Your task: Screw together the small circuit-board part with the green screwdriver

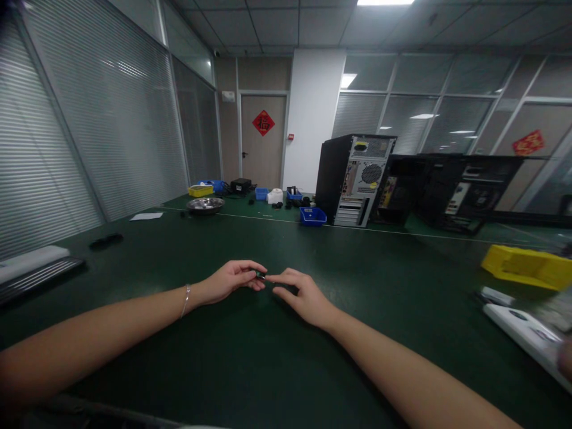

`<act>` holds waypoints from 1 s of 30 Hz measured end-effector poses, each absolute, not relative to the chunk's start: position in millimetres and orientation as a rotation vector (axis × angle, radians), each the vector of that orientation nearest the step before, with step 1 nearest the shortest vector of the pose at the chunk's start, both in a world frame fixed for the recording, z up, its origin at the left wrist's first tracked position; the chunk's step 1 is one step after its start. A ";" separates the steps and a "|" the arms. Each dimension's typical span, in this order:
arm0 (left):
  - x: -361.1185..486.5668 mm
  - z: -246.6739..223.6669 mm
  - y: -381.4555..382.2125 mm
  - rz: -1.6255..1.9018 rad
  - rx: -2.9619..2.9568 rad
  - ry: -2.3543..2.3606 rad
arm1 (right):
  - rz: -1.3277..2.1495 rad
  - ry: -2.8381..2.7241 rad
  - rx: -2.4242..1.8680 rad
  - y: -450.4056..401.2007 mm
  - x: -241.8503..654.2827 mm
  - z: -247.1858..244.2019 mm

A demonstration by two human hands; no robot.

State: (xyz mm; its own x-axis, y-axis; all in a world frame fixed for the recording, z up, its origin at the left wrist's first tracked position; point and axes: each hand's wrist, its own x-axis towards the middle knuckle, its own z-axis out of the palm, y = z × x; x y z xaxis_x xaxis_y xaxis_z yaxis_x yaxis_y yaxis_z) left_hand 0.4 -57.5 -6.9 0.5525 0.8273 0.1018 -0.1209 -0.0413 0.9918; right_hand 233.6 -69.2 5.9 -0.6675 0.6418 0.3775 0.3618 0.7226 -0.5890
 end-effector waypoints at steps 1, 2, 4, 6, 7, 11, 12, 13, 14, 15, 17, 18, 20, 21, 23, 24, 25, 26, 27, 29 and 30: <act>0.4 -6.1 -57.7 0.852 1.400 0.657 | 0.649 -2.348 -0.750 -68.2 234.2 5.2; 0.4 -5.4 -57.8 0.842 1.390 0.654 | 0.663 -2.347 -0.745 -67.3 234.9 4.4; 0.1 -4.8 -57.7 0.827 1.374 0.641 | 0.683 -2.344 -0.749 -65.7 236.1 2.8; -0.6 -5.1 -57.1 0.818 1.363 0.628 | 0.697 -2.344 -0.763 -65.0 236.9 1.9; -1.0 -5.5 -56.7 0.817 1.360 0.625 | 0.703 -2.345 -0.769 -64.9 237.2 1.8; -2.2 -6.5 -55.9 0.805 1.350 0.619 | 0.726 -2.345 -0.761 -66.4 237.4 3.5; -2.3 -6.3 -56.1 0.800 1.347 0.616 | 0.730 -2.345 -0.754 -67.0 237.4 4.2; -2.3 -5.8 -56.4 0.793 1.346 0.615 | 0.733 -2.346 -0.746 -67.5 237.3 4.7; -2.3 -5.1 -56.8 0.787 1.345 0.613 | 0.735 -2.348 -0.741 -67.9 237.1 5.2; -2.1 -4.3 -57.4 0.783 1.343 0.613 | 0.736 -2.348 -0.737 -68.2 237.0 5.5; -1.7 -2.9 -58.4 0.779 1.340 0.614 | 0.734 -2.346 -0.740 -68.5 236.6 5.8; -1.3 -2.5 -58.8 0.782 1.338 0.616 | 0.732 -2.341 -0.747 -68.5 236.5 5.8; -0.4 -2.7 -59.1 0.804 1.327 0.619 | 0.723 -2.329 -0.767 -68.4 236.1 5.7; 0.2 -3.3 -58.9 0.827 1.319 0.621 | 0.717 -2.321 -0.781 -68.2 236.0 5.6; 1.4 -4.8 -57.9 0.892 1.302 0.631 | 0.702 -2.296 -0.810 -67.9 235.8 5.2; 1.9 -5.4 -57.1 0.926 1.297 0.642 | 0.695 -2.282 -0.824 -67.5 235.8 4.7; 2.1 -5.9 -56.2 0.955 1.295 0.657 | 0.688 -2.267 -0.836 -67.2 235.9 4.1; 1.9 -6.1 -55.1 0.976 1.298 0.674 | 0.679 -2.251 -0.848 -66.7 236.1 3.4; 1.3 -6.0 -54.0 0.992 1.307 0.693 | 0.671 -2.238 -0.860 -66.2 236.2 2.6; -1.4 -5.4 -51.4 1.009 1.338 0.736 | 0.656 -2.221 -0.879 -65.6 236.7 1.3; -3.4 -5.1 -50.0 1.009 1.361 0.763 | 0.654 -2.217 -0.887 -65.5 236.9 1.1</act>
